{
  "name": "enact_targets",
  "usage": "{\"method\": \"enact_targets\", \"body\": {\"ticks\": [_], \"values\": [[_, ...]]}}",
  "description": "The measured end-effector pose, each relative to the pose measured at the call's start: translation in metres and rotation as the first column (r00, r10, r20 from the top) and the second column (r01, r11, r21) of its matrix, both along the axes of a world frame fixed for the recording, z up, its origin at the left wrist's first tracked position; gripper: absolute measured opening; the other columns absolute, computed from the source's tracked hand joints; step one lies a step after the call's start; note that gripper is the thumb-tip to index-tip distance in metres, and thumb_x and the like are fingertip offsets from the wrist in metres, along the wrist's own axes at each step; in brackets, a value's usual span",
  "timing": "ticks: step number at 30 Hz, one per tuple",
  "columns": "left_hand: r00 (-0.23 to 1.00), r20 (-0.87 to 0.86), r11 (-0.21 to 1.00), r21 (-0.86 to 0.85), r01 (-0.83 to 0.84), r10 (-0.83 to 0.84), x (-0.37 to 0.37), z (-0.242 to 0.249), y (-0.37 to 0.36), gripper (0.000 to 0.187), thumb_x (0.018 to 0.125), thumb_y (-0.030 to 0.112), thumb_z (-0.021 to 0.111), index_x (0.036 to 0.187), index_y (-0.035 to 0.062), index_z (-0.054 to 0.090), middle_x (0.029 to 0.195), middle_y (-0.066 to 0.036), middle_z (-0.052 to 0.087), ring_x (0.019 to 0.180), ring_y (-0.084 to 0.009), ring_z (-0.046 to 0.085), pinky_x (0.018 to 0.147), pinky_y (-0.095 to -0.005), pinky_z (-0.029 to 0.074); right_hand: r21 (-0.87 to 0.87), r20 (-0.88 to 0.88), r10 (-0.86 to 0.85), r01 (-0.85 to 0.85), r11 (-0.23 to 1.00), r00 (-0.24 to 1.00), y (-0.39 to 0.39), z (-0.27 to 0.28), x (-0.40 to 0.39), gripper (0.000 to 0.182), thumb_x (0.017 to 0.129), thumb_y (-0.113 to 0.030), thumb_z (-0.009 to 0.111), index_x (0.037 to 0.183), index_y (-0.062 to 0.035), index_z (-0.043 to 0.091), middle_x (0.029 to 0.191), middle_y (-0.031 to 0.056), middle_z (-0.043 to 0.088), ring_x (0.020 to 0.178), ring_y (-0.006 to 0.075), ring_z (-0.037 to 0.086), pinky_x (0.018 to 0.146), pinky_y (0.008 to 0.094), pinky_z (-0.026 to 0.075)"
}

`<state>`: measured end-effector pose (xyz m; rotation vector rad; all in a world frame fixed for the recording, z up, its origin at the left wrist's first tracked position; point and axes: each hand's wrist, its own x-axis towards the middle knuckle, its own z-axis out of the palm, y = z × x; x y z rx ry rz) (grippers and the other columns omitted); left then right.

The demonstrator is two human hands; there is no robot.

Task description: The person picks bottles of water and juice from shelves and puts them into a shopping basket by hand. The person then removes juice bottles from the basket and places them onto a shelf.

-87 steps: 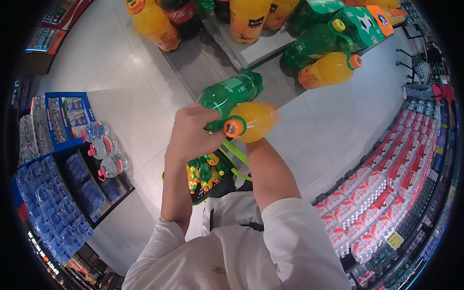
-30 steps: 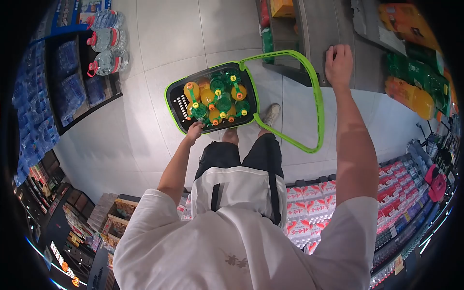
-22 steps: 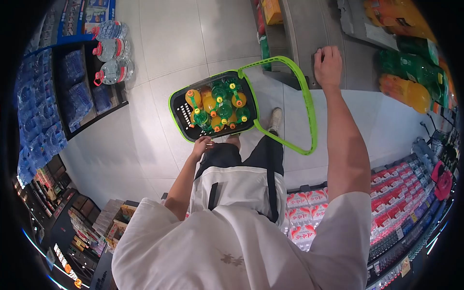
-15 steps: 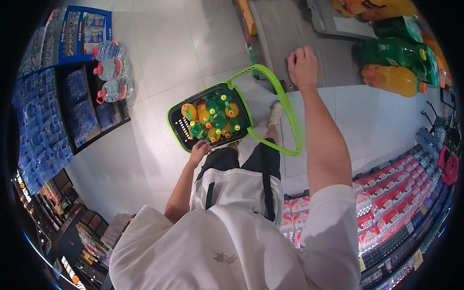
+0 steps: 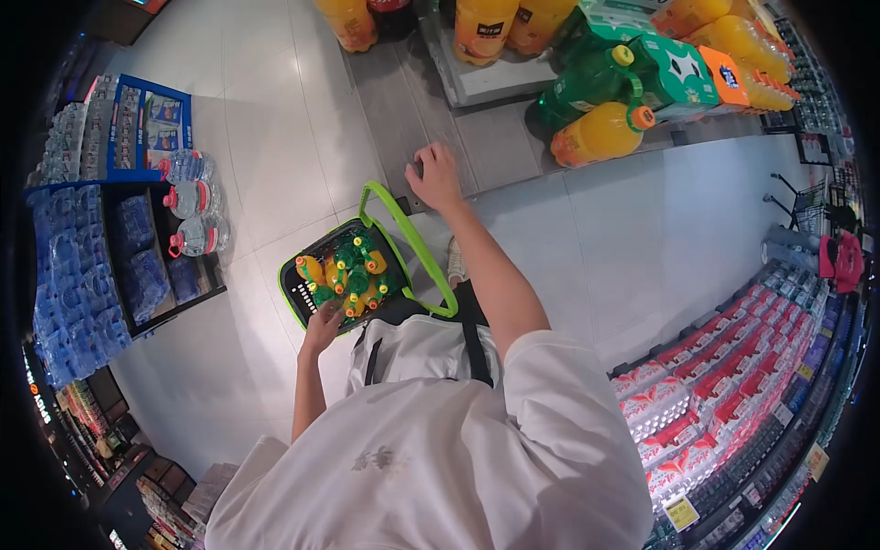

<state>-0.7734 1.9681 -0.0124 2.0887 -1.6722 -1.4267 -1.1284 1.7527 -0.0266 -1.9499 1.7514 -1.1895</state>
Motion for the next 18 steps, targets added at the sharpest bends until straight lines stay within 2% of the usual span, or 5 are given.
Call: {"method": "enact_targets", "body": {"ticks": [2, 6, 12, 17, 18], "values": [[0.999, -0.037, 0.998, -0.058, -0.024, 0.022, -0.019, 0.022, -0.001, 0.04, 0.093, 0.027, 0.058, 0.12, -0.0028, 0.055, 0.091, -0.019, 0.07, 0.082, -0.0286, 0.068, 0.074, -0.0363, 0.052, -0.034, 0.203, 0.017, -0.01, 0.999, 0.979, 0.031, 0.013, -0.017, 0.024, 0.077, -0.012, 0.067, 0.096, -0.0043, 0.055, 0.1, 0.0157, 0.052, 0.096, 0.0341, 0.052, 0.084, 0.0436, 0.043], [0.999, 0.04, 0.999, -0.05, -0.014, 0.016, -0.046, 0.041, 0.001, 0.043, 0.092, 0.028, 0.059, 0.119, -0.0044, 0.055, 0.091, -0.022, 0.069, 0.091, -0.032, 0.068, 0.077, -0.0386, 0.051, -0.059, 0.14, -0.157, 0.166, 0.984, 0.978, 0.083, 0.082, -0.107, 0.033, 0.08, -0.007, 0.066, 0.11, -0.003, 0.051, 0.103, 0.0147, 0.052, 0.096, 0.0299, 0.052, 0.085, 0.0389, 0.043], [0.987, 0.075, 0.99, 0.029, 0.138, -0.14, -0.082, 0.061, -0.005, 0.043, 0.089, 0.028, 0.061, 0.118, -0.0032, 0.056, 0.093, -0.023, 0.068, 0.093, -0.0362, 0.066, 0.08, -0.0403, 0.051, -0.207, 0.251, -0.44, 0.492, 0.846, 0.862, 0.098, 0.17, -0.224, 0.028, 0.086, -0.009, 0.063, 0.109, -0.001, 0.05, 0.101, 0.0103, 0.051, 0.093, 0.0226, 0.05, 0.084, 0.0344, 0.041], [0.999, 0.026, 0.997, -0.057, 0.049, -0.047, -0.1, 0.084, -0.005, 0.041, 0.091, 0.026, 0.06, 0.119, -0.0028, 0.056, 0.096, -0.023, 0.068, 0.091, -0.0346, 0.067, 0.081, -0.0386, 0.052, -0.345, 0.01, -0.493, 0.466, 0.815, 0.87, 0.054, 0.22, -0.248, 0.048, 0.085, -0.014, 0.065, 0.125, 0.0031, 0.046, 0.121, 0.0189, 0.055, 0.105, 0.0296, 0.056, 0.09, 0.039, 0.044], [0.999, 0.015, 0.998, -0.061, 0.032, -0.031, -0.095, 0.081, -0.001, 0.041, 0.091, 0.026, 0.06, 0.119, -0.0029, 0.056, 0.095, -0.023, 0.068, 0.091, -0.0345, 0.068, 0.081, -0.0385, 0.052, -0.271, -0.034, -0.461, 0.436, 0.858, 0.887, 0.043, 0.22, -0.251, 0.051, 0.085, -0.016, 0.065, 0.127, 0.0034, 0.045, 0.121, 0.0204, 0.056, 0.107, 0.0315, 0.056, 0.09, 0.0399, 0.044]]}}
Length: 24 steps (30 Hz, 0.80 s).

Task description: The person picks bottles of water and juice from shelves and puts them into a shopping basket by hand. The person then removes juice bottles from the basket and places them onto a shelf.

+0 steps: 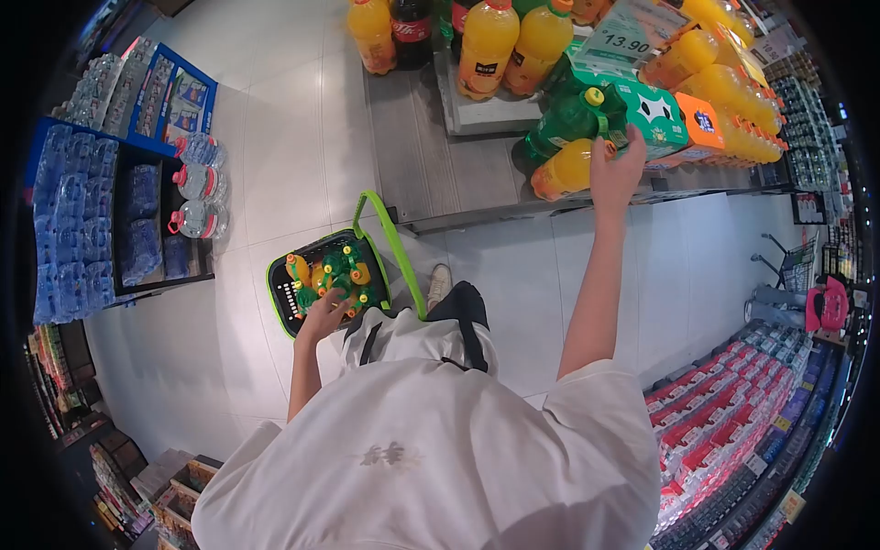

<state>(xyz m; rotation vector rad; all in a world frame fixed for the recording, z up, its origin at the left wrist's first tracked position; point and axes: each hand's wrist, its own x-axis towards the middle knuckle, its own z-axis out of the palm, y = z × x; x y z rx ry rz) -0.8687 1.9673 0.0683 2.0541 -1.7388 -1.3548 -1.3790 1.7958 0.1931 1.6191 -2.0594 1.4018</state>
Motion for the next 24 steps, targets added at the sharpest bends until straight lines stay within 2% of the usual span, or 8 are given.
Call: {"method": "enact_targets", "body": {"ticks": [3, 6, 9, 12, 15, 18, 21, 24], "values": [[0.997, -0.021, 0.996, 0.028, -0.08, 0.081, 0.018, -0.01, 0.018, 0.041, 0.09, 0.027, 0.06, 0.116, -0.0039, 0.056, 0.091, -0.023, 0.069, 0.089, -0.0349, 0.068, 0.079, -0.0382, 0.052, 0.343, -0.092, 0.033, 0.001, 0.939, 0.995, -0.024, 0.004, 0.01, 0.057, 0.084, -0.027, 0.065, 0.129, 0.0025, 0.046, 0.105, 0.0238, 0.064, 0.106, 0.0382, 0.06, 0.087, 0.0438, 0.046], [0.993, 0.088, 0.995, 0.062, -0.078, 0.073, 0.034, -0.009, 0.034, 0.042, 0.09, 0.028, 0.06, 0.117, -0.0045, 0.056, 0.09, -0.024, 0.069, 0.089, -0.0359, 0.067, 0.078, -0.0389, 0.052, 0.278, -0.196, -0.09, 0.143, 0.95, 0.976, -0.034, -0.008, 0.015, 0.051, 0.084, -0.032, 0.065, 0.124, -0.0031, 0.053, 0.091, 0.0201, 0.069, 0.085, 0.0401, 0.066, 0.075, 0.0475, 0.05], [0.981, -0.017, 0.981, 0.036, -0.193, 0.193, 0.047, -0.027, 0.053, 0.044, 0.09, 0.03, 0.06, 0.116, -0.005, 0.055, 0.096, -0.025, 0.068, 0.093, -0.037, 0.066, 0.08, -0.0399, 0.051, 0.274, -0.31, -0.189, 0.278, 0.921, 0.932, -0.039, -0.016, 0.016, 0.047, 0.085, -0.041, 0.064, 0.111, -0.0025, 0.063, 0.091, 0.021, 0.069, 0.086, 0.0399, 0.066, 0.076, 0.0477, 0.051], [0.972, -0.067, 0.974, 0.015, -0.224, 0.224, 0.051, -0.023, 0.061, 0.043, 0.09, 0.03, 0.06, 0.116, -0.0052, 0.055, 0.099, -0.025, 0.067, 0.094, -0.0361, 0.066, 0.08, -0.0397, 0.051, 0.244, -0.356, -0.227, 0.325, 0.914, 0.906, -0.041, -0.02, 0.022, 0.046, 0.084, -0.043, 0.063, 0.1, -0.0009, 0.069, 0.093, 0.0231, 0.069, 0.088, 0.0408, 0.066, 0.076, 0.048, 0.051], [0.963, -0.112, 0.969, 0.008, -0.245, 0.244, 0.075, -0.03, 0.067, 0.043, 0.091, 0.03, 0.059, 0.116, -0.0049, 0.055, 0.097, -0.024, 0.067, 0.092, -0.0355, 0.066, 0.079, -0.0398, 0.05, 0.189, -0.33, -0.158, 0.229, 0.955, 0.931, -0.033, -0.028, 0.033, 0.038, 0.085, -0.036, 0.067, 0.095, 0.0008, 0.07, 0.083, 0.0186, 0.069, 0.075, 0.032, 0.067, 0.066, 0.0411, 0.051], [0.957, -0.115, 0.962, -0.034, -0.271, 0.265, 0.111, -0.041, 0.078, 0.043, 0.091, 0.03, 0.058, 0.116, -0.0043, 0.056, 0.091, -0.022, 0.067, 0.087, -0.0349, 0.065, 0.077, -0.04, 0.049, 0.29, 0.447, -0.034, -0.108, 0.951, 0.894, -0.008, -0.032, 0.06, 0.025, 0.084, -0.02, 0.072, 0.092, 0.004, 0.07, 0.072, 0.0097, 0.065, 0.061, 0.0188, 0.06, 0.056, 0.0313, 0.046], [0.952, -0.096, 0.956, -0.002, -0.292, 0.291, 0.157, -0.025, 0.084, 0.045, 0.09, 0.031, 0.058, 0.118, -0.0037, 0.055, 0.091, -0.023, 0.067, 0.09, -0.0358, 0.065, 0.079, -0.0404, 0.05, 0.175, 0.643, -0.057, -0.074, 0.982, 0.763, 0.014, -0.029, 0.096, 0.01, 0.081, -0.004, 0.072, 0.08, 0.0041, 0.066, 0.068, 0.0039, 0.058, 0.058, 0.01, 0.05, 0.051, 0.0251, 0.039], [0.959, -0.011, 0.957, -0.049, -0.285, 0.285, 0.21, -0.032, 0.099, 0.047, 0.09, 0.032, 0.058, 0.119, -0.0038, 0.055, 0.095, -0.025, 0.067, 0.095, -0.0375, 0.064, 0.083, -0.0418, 0.05, 0.089, 0.766, -0.068, -0.001, 0.996, 0.639, 0.026, -0.012, 0.109, 0.011, 0.081, -0.001, 0.072, 0.078, 0.003, 0.062, 0.068, 0.005, 0.057, 0.059, 0.0113, 0.053, 0.052, 0.025, 0.041]]}}
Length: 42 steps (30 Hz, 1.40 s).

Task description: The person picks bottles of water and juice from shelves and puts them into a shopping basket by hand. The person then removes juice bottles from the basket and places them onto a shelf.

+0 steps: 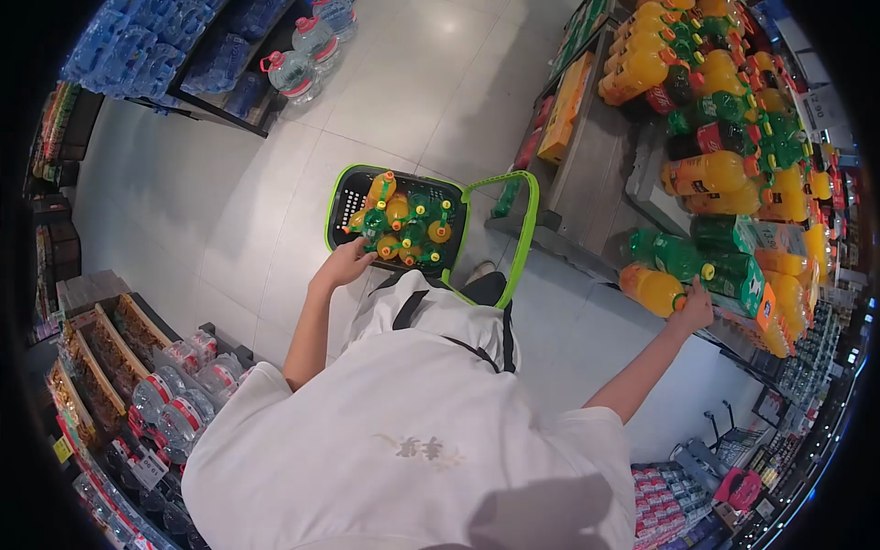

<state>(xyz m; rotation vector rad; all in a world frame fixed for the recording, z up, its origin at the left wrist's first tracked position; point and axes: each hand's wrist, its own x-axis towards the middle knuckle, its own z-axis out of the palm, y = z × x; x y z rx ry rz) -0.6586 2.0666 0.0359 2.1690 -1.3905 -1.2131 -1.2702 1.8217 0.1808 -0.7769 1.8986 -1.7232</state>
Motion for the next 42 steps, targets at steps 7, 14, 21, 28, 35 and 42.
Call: {"method": "enact_targets", "body": {"ticks": [7, 14, 21, 28, 35, 42], "values": [[0.999, 0.035, 0.994, 0.105, -0.035, 0.031, 0.09, -0.025, 0.046, 0.046, 0.089, 0.033, 0.058, 0.118, -0.0029, 0.056, 0.106, -0.027, 0.064, 0.103, -0.0388, 0.062, 0.088, -0.0436, 0.049, -0.019, 0.215, 0.197, -0.198, 0.98, 0.956, 0.079, 0.079, 0.146, 0.009, 0.085, 0.001, 0.067, 0.088, 0.0042, 0.059, 0.061, 0.0021, 0.049, 0.056, 0.0092, 0.047, 0.063, 0.0247, 0.047], [0.54, -0.796, 0.961, 0.253, -0.112, 0.273, 0.023, -0.078, -0.021, 0.077, 0.096, 0.059, 0.037, 0.144, -0.0004, 0.035, 0.146, -0.013, 0.04, 0.134, -0.0223, 0.036, 0.112, -0.0323, 0.023, -0.148, 0.386, 0.449, -0.427, 0.892, 0.805, 0.128, 0.142, 0.245, 0.011, 0.087, 0.005, 0.061, 0.078, 0.0008, 0.056, 0.054, -0.0012, 0.041, 0.049, 0.0078, 0.042, 0.069, 0.0252, 0.048], [0.538, -0.84, 0.989, 0.012, 0.149, -0.071, -0.105, -0.041, -0.073, 0.086, 0.092, 0.056, 0.048, 0.149, -0.0017, 0.018, 0.153, -0.022, 0.024, 0.143, -0.0291, 0.021, 0.115, -0.0355, 0.022, -0.043, 0.092, 0.568, -0.567, 0.823, 0.818, 0.137, 0.19, 0.299, 0.002, 0.083, 0.006, 0.061, 0.085, 0.0063, 0.06, 0.06, 0.0058, 0.05, 0.046, 0.0067, 0.041, 0.054, 0.0163, 0.039], [0.541, -0.642, 0.795, -0.184, 0.578, -0.543, -0.168, -0.049, -0.088, 0.078, 0.092, 0.051, 0.05, 0.147, 0.0012, 0.027, 0.141, -0.026, 0.043, 0.13, -0.0357, 0.044, 0.108, -0.037, 0.033, 0.023, -0.184, 0.656, -0.664, 0.747, 0.732, 0.138, 0.216, 0.294, 0.008, 0.078, 0.004, 0.064, 0.085, 0.0084, 0.061, 0.061, 0.005, 0.052, 0.044, 0.0053, 0.04, 0.052, 0.0142, 0.034], [0.635, -0.731, 0.942, -0.029, 0.335, -0.248, -0.126, -0.04, -0.102, 0.061, 0.093, 0.043, 0.053, 0.138, 0.0032, 0.043, 0.119, -0.015, 0.062, 0.107, -0.0258, 0.06, 0.09, -0.0344, 0.046, 0.103, -0.117, 0.765, -0.758, 0.644, 0.633, 0.133, 0.194, 0.32, 0.01, 0.074, 0.006, 0.069, 0.083, 0.0071, 0.065, 0.061, 0.0071, 0.06, 0.044, 0.0055, 0.047, 0.042, 0.0179, 0.033], [0.327, -0.739, 0.753, 0.356, -0.554, 0.59, -0.014, -0.133, -0.007, 0.033, 0.096, 0.031, 0.052, 0.115, 0.0043, 0.056, 0.092, -0.008, 0.067, 0.077, -0.0149, 0.065, 0.07, -0.027, 0.049, 0.218, 0.32, 0.817, -0.876, 0.43, 0.48, 0.119, 0.097, 0.408, 0.008, 0.077, 0.006, 0.07, 0.084, 0.0056, 0.066, 0.061, 0.0043, 0.058, 0.045, 0.0041, 0.048, 0.041, 0.0184, 0.032]]}}
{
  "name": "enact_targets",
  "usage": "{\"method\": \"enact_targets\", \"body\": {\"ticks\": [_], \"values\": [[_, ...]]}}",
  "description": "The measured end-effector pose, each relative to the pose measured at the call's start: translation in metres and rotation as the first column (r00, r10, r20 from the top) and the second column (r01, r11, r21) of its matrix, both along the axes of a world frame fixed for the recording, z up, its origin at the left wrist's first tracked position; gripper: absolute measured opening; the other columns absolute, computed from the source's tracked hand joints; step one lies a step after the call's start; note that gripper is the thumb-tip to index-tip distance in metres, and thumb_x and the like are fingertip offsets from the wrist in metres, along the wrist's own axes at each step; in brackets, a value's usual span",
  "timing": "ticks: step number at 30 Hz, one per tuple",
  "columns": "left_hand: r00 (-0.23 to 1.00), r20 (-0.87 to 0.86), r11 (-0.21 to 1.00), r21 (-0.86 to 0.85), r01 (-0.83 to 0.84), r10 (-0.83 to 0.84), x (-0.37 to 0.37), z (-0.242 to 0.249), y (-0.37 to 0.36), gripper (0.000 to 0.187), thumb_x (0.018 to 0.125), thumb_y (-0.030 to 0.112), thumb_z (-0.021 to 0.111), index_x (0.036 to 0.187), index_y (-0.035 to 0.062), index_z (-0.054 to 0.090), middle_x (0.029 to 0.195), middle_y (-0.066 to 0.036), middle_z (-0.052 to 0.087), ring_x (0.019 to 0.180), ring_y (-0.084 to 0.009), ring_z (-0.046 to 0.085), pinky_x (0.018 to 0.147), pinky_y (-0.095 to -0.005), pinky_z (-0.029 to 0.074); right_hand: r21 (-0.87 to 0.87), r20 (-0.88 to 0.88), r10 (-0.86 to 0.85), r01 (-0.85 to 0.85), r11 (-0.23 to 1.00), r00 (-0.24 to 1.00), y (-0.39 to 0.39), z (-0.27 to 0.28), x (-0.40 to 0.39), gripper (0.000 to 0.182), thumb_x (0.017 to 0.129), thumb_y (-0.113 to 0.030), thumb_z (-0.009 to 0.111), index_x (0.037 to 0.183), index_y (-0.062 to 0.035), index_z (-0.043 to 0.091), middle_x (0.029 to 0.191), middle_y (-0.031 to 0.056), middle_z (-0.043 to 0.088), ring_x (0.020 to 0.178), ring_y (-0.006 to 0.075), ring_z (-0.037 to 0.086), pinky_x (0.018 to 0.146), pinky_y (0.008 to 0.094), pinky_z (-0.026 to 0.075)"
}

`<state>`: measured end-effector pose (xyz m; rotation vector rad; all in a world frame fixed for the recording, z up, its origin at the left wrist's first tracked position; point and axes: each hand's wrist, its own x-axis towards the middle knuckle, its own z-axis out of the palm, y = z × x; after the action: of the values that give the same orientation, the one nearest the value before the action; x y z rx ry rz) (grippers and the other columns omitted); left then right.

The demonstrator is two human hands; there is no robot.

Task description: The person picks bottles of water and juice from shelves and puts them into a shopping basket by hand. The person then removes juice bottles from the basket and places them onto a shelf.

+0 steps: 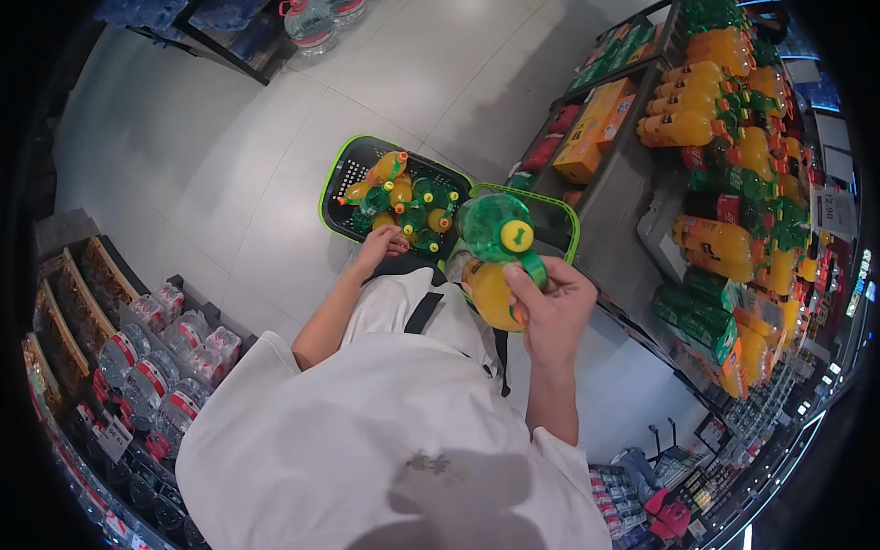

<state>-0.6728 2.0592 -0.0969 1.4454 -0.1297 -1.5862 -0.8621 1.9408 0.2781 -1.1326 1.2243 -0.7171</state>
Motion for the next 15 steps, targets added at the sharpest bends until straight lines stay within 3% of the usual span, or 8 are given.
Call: {"method": "enact_targets", "body": {"ticks": [1, 4, 6, 8, 11, 14, 15], "values": [[0.992, 0.053, 0.99, 0.079, -0.115, 0.111, 0.016, -0.024, 0.03, 0.029, 0.096, 0.032, 0.052, 0.109, 0.0063, 0.056, 0.092, -0.009, 0.068, 0.076, -0.0157, 0.065, 0.066, -0.0265, 0.051, 0.077, 0.049, 0.009, -0.013, 0.997, 0.999, -0.002, -0.021, 0.018, 0.007, 0.078, 0.006, 0.07, 0.084, 0.0056, 0.065, 0.062, 0.0045, 0.059, 0.047, 0.0041, 0.048, 0.042, 0.0184, 0.033], [0.934, 0.109, 0.836, 0.421, -0.353, 0.339, 0.049, -0.085, 0.145, 0.037, 0.092, 0.035, 0.05, 0.112, 0.005, 0.053, 0.09, -0.01, 0.066, 0.069, -0.0174, 0.065, 0.062, -0.0323, 0.052, 0.278, 0.175, 0.06, -0.108, 0.954, 0.983, -0.004, -0.09, 0.081, 0.006, 0.082, 0.002, 0.067, 0.083, 0.0059, 0.063, 0.065, 0.0058, 0.059, 0.052, 0.0057, 0.05, 0.049, 0.0197, 0.039], [0.911, 0.08, 0.721, 0.584, -0.372, 0.405, 0.052, -0.109, 0.231, 0.041, 0.089, 0.031, 0.048, 0.117, 0.0019, 0.05, 0.091, -0.011, 0.065, 0.07, -0.02, 0.064, 0.064, -0.0343, 0.051, 0.349, 0.281, 0.05, -0.15, 0.925, 0.958, 0.0, -0.158, 0.122, 0.01, 0.084, -0.001, 0.064, 0.077, 0.0041, 0.06, 0.066, 0.0071, 0.059, 0.055, 0.0086, 0.052, 0.057, 0.0223, 0.043], [0.92, 0.068, 0.647, 0.691, -0.322, 0.386, 0.044, -0.095, 0.293, 0.041, 0.089, 0.031, 0.048, 0.117, 0.0016, 0.051, 0.09, -0.011, 0.064, 0.07, -0.0207, 0.063, 0.065, -0.0371, 0.05, 0.375, 0.271, 0.051, -0.154, 0.914, 0.961, 0.002, -0.226, 0.16, 0.013, 0.085, -0.001, 0.061, 0.073, 0.0014, 0.057, 0.067, 0.0085, 0.059, 0.056, 0.0132, 0.054, 0.06, 0.0263, 0.045], [0.922, 0.047, 0.619, 0.728, -0.295, 0.383, 0.023, -0.078, 0.359, 0.04, 0.089, 0.032, 0.049, 0.117, 0.004, 0.052, 0.089, -0.01, 0.065, 0.071, -0.0217, 0.063, 0.068, -0.0379, 0.049, 0.457, 0.242, -0.059, -0.06, 0.887, 0.968, 0.008, -0.309, 0.216, 0.014, 0.084, -0.001, 0.061, 0.071, -0.0002, 0.056, 0.065, 0.0085, 0.059, 0.059, 0.0168, 0.056, 0.063, 0.0289, 0.046], [0.887, 0.1, 0.552, 0.75, -0.365, 0.45, 0.001, -0.064, 0.385, 0.037, 0.089, 0.029, 0.051, 0.116, 0.0051, 0.058, 0.089, -0.011, 0.066, 0.079, -0.0262, 0.065, 0.072, -0.0389, 0.049, 0.544, 0.17, -0.143, 0.028, 0.839, 0.975, 0.011, -0.398, 0.257, 0.005, 0.086, 0.002, 0.057, 0.082, 0.0048, 0.056, 0.068, 0.009, 0.055, 0.062, 0.0185, 0.055, 0.064, 0.0298, 0.047], [0.951, 0.27, 0.747, 0.598, -0.29, 0.153, -0.016, -0.085, 0.414, 0.035, 0.089, 0.026, 0.052, 0.114, 0.0039, 0.06, 0.092, -0.013, 0.067, 0.083, -0.0273, 0.065, 0.076, -0.0388, 0.049, 0.582, 0.141, -0.155, 0.045, 0.812, 0.978, 0.012, -0.423, 0.267, 0.003, 0.086, 0.003, 0.057, 0.086, 0.0055, 0.056, 0.068, 0.009, 0.055, 0.063, 0.0188, 0.056, 0.064, 0.0307, 0.048]]}}
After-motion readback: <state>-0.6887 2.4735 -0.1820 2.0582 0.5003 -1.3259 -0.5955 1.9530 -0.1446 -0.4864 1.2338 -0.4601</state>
